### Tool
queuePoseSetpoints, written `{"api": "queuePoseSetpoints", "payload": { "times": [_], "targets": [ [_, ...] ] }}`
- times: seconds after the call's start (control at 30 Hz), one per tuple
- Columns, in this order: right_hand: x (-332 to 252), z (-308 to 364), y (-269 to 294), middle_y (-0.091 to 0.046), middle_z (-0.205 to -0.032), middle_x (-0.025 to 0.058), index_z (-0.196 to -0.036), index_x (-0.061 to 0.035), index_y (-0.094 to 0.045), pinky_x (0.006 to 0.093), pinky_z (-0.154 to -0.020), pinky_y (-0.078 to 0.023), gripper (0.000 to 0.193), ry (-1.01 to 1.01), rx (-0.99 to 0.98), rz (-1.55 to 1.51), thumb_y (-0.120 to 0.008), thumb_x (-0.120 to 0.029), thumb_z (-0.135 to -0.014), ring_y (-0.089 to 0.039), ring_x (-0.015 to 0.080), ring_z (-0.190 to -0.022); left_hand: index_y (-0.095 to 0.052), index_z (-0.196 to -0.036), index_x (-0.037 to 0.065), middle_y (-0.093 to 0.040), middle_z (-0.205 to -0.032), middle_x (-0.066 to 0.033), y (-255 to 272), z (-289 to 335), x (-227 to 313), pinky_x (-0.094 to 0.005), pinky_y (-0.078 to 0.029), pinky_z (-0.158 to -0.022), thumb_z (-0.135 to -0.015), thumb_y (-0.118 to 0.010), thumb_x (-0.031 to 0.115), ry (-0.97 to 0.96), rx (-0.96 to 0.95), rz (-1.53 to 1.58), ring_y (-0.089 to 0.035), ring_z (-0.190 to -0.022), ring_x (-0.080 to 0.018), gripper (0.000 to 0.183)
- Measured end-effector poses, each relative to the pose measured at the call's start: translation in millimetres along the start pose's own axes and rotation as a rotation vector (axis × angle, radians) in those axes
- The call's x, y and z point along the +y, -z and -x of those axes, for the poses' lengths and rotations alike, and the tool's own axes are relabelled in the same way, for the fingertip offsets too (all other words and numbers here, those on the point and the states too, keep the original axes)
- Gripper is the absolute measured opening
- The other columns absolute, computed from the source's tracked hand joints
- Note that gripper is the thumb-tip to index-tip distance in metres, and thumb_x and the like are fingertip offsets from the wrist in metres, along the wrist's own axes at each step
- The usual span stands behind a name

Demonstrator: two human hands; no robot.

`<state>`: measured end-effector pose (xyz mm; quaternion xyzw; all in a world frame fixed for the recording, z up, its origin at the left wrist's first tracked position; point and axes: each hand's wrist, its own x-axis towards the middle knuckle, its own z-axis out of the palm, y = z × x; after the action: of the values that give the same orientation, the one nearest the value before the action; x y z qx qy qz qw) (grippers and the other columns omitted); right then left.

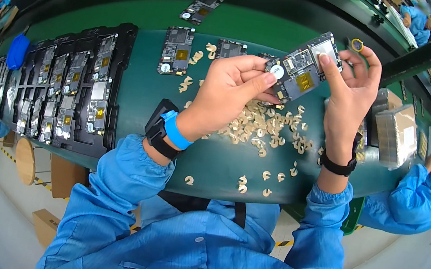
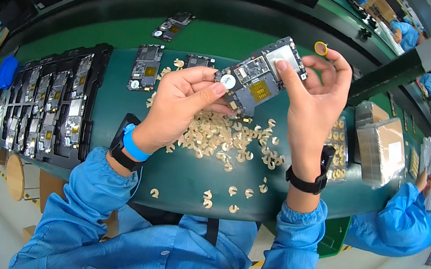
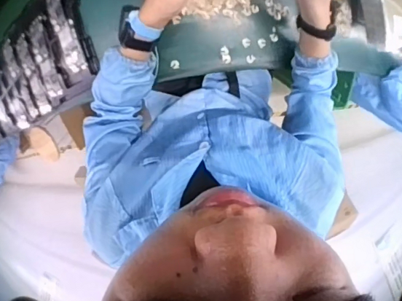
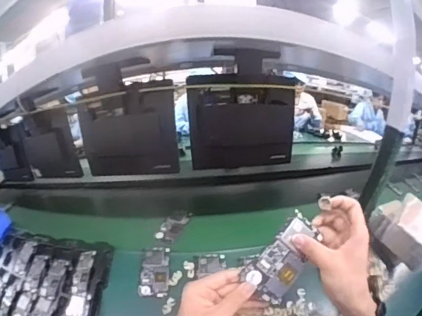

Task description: Assembling small electronic components on circuit boards at a factory workbench.

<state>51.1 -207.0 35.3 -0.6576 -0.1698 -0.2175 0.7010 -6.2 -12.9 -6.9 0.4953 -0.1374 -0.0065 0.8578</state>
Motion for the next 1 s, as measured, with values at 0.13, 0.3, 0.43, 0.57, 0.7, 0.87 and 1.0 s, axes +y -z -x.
{"api": "queuePoseSetpoints", "payload": {
  "times": [0.13,0.3,0.43,0.57,0.7,0.87,1.0],
  "targets": [
    [7,-1,4,-0.066,-0.105,0.0042,-0.112,0.0006,-0.065,0.0188,-0.072,-0.045,0.018,0.198,0.057,0.252,-0.073,-0.005,-0.096,-0.059,0.0065,-0.087,-0.063,-0.123,-0.009,-0.073,-0.115,-0.0170,9,-3,-10,-0.0359,-0.063,-0.090,-0.105,-0.059,0.008,-0.030,0.109,-0.087,-0.073,-0.102,-0.0217,0.025],
    [-16,29,-19,-0.071,-0.093,0.0031,-0.107,0.0055,-0.069,0.0162,-0.061,-0.044,0.011,-0.210,-0.250,0.027,-0.070,0.000,-0.097,-0.060,0.0017,-0.071,-0.063,-0.124,-0.008,-0.073,-0.116,-0.0149,7,-2,-7,-0.0362,-0.063,-0.090,-0.105,-0.058,0.007,-0.053,0.123,-0.102,-0.072,-0.104,-0.0210,0.024],
    [-15,37,-29,-0.072,-0.094,0.0062,-0.106,0.0084,-0.067,0.0171,-0.066,-0.051,0.011,-0.334,-0.270,-0.010,-0.069,0.002,-0.096,-0.068,0.0058,-0.080,-0.058,-0.131,-0.009,-0.072,-0.117,-0.0164,4,0,-5,-0.0376,-0.062,-0.094,-0.105,-0.057,0.003,-0.009,0.181,-0.151,-0.072,-0.105,-0.0219,0.029],
    [-11,41,-30,-0.073,-0.095,0.0088,-0.104,0.0098,-0.067,0.0198,-0.069,-0.057,0.010,-0.246,-0.275,0.015,-0.068,0.003,-0.096,-0.072,0.0097,-0.085,-0.048,-0.142,-0.009,-0.071,-0.117,-0.0201,3,0,-8,-0.0408,-0.061,-0.097,-0.104,-0.054,-0.001,-0.099,0.146,-0.241,-0.072,-0.106,-0.0245,0.040],
    [-7,41,-31,-0.073,-0.093,0.0082,-0.102,0.0097,-0.068,0.0196,-0.069,-0.056,0.010,-0.244,-0.267,0.031,-0.069,0.002,-0.096,-0.071,0.0086,-0.081,-0.046,-0.140,-0.012,-0.065,-0.127,-0.0238,2,0,-9,-0.0447,-0.060,-0.100,-0.103,-0.052,-0.004,-0.137,0.115,-0.124,-0.067,-0.116,-0.0287,0.038],
    [-1,44,-29,-0.072,-0.091,0.0030,-0.109,0.0059,-0.069,0.0130,-0.060,-0.039,0.014,-0.214,-0.260,0.056,-0.069,-0.003,-0.099,-0.060,0.0000,-0.075,-0.048,-0.137,-0.010,-0.064,-0.132,-0.0210,2,0,-16,-0.0367,-0.057,-0.103,-0.104,-0.051,-0.004,-0.174,0.052,0.007,-0.065,-0.121,-0.0242,0.034],
    [-1,45,-31,-0.073,-0.093,0.0040,-0.108,0.0064,-0.069,0.0139,-0.066,-0.044,0.012,-0.198,-0.284,0.019,-0.068,-0.002,-0.099,-0.064,0.0028,-0.080,-0.046,-0.138,-0.012,-0.063,-0.132,-0.0236,1,0,-15,-0.0397,-0.056,-0.106,-0.103,-0.049,-0.006,-0.170,0.059,0.015,-0.064,-0.123,-0.0268,0.035]
  ]
}}
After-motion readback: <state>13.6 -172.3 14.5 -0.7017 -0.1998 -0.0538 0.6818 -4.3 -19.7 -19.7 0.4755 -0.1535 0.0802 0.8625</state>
